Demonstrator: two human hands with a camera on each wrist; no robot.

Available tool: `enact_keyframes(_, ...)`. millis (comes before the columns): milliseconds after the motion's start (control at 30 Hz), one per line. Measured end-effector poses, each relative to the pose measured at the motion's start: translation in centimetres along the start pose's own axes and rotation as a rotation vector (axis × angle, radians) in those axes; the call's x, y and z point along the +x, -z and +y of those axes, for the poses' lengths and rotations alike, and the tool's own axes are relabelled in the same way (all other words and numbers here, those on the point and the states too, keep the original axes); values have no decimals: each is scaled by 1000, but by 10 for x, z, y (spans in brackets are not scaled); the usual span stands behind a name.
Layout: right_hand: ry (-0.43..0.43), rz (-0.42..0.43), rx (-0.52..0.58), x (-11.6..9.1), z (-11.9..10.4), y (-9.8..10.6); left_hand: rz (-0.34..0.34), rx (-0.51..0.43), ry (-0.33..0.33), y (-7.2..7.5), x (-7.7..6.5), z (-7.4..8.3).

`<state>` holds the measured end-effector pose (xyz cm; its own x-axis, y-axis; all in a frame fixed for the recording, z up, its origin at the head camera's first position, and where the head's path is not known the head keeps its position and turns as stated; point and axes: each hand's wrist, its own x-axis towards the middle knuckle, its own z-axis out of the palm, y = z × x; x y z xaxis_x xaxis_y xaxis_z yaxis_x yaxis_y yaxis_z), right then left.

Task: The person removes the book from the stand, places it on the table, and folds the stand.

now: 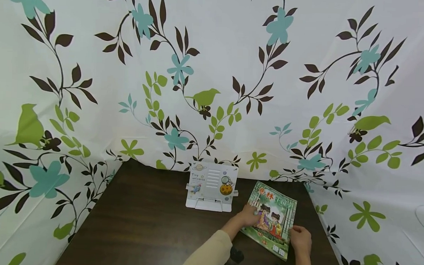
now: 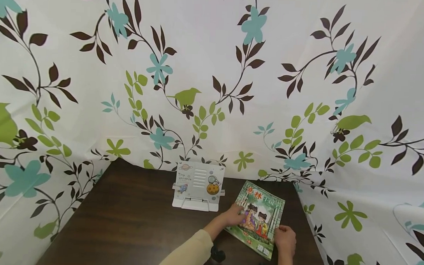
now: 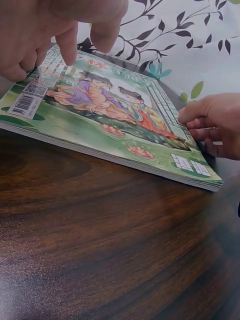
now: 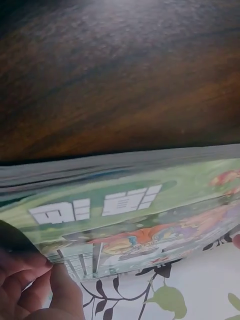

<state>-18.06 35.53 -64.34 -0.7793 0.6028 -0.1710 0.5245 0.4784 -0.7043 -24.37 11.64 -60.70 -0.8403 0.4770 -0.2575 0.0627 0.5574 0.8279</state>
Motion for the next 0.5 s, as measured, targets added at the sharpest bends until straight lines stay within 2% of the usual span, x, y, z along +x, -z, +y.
enact_keyframes(233, -109, -31, -70, -5, 7, 5, 10, -33, -28, -15, 3, -9)
enact_keyframes(333, -115, -45, -69, -7, 8, 7, 18, -28, -38, -22, 6, -13)
enact_keyframes(500, -81, -34, -80, -7, 9, 6, 38, -3, -44, -24, 7, -13)
